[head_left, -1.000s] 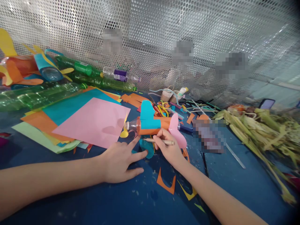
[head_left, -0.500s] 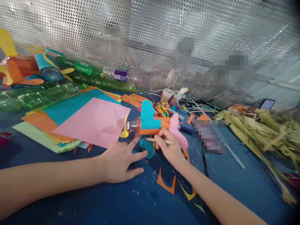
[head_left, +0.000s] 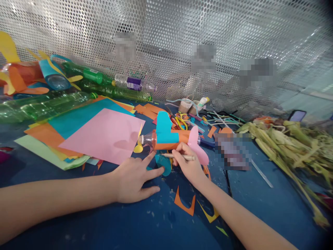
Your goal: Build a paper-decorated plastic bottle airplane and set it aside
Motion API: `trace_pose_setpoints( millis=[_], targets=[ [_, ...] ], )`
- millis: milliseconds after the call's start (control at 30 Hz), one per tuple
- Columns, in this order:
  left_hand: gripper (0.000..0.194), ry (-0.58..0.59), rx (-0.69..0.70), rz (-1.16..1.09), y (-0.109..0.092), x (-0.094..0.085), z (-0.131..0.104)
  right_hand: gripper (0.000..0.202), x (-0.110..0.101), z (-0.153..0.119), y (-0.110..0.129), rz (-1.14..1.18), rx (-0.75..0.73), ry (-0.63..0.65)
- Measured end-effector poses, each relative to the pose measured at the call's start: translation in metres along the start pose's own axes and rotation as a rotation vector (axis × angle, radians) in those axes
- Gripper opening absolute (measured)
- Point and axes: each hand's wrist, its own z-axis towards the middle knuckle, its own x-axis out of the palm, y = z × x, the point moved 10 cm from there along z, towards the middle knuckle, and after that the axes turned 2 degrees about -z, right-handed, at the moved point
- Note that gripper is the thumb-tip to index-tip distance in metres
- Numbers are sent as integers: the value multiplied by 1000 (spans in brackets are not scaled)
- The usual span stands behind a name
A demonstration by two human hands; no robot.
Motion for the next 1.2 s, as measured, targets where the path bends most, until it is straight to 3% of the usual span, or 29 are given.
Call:
trace_pose_setpoints(
  millis=[1200],
  targets=[
    [52, -1, 0, 2, 0, 0, 0, 23, 0, 0, 1, -6, 10, 8]
  ],
)
